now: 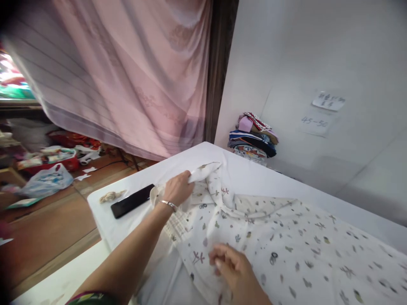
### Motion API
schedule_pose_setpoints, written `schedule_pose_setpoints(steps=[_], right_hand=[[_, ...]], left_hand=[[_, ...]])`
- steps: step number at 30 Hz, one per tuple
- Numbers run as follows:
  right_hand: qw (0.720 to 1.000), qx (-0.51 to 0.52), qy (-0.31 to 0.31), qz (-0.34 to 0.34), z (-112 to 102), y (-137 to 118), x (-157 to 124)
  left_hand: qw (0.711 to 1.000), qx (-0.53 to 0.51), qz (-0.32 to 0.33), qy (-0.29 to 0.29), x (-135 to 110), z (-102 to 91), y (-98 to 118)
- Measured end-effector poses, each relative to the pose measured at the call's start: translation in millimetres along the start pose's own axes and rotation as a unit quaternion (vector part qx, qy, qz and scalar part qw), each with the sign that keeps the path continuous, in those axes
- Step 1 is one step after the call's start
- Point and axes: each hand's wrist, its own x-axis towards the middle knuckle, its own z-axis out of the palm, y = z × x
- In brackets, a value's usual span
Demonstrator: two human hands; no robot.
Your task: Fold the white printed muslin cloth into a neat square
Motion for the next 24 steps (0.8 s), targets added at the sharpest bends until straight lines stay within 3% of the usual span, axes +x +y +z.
schedule_pose_setpoints(steps=[2,4,7,10,13,18,24], right_hand=[[0.988,0.151,0.011,0.019,6.7,-4.9,9.0],[0.964,0.266,0.003,0.029,13.6,-4.9,21.2],[0.920,0.387,-0.003,0.058,19.0,1.9,34.7],[0.881,0.464,-0.008,0.093,14.4,10.7,34.3],[0.862,0.496,-0.017,0.102,3.9,17.6,23.6],[0.874,0.469,0.029,0.124,-9.2,19.6,4.0],[0.887,0.443,0.076,0.109,-16.8,8.9,-10.4]], left_hand=[[0.993,-0.059,0.078,-0.071,-26.2,2.0,34.0],[0.965,-0.158,0.122,-0.171,-48.3,7.3,54.9],[0.918,-0.270,0.118,-0.266,-68.1,12.4,55.1],[0.931,-0.286,0.078,-0.212,-80.8,11.7,30.9],[0.946,-0.276,0.075,-0.150,-100.3,12.1,8.4],[0.954,-0.218,0.183,-0.098,-131.7,23.9,1.1],[0.960,-0.149,0.224,-0.082,-129.0,39.5,4.4]])
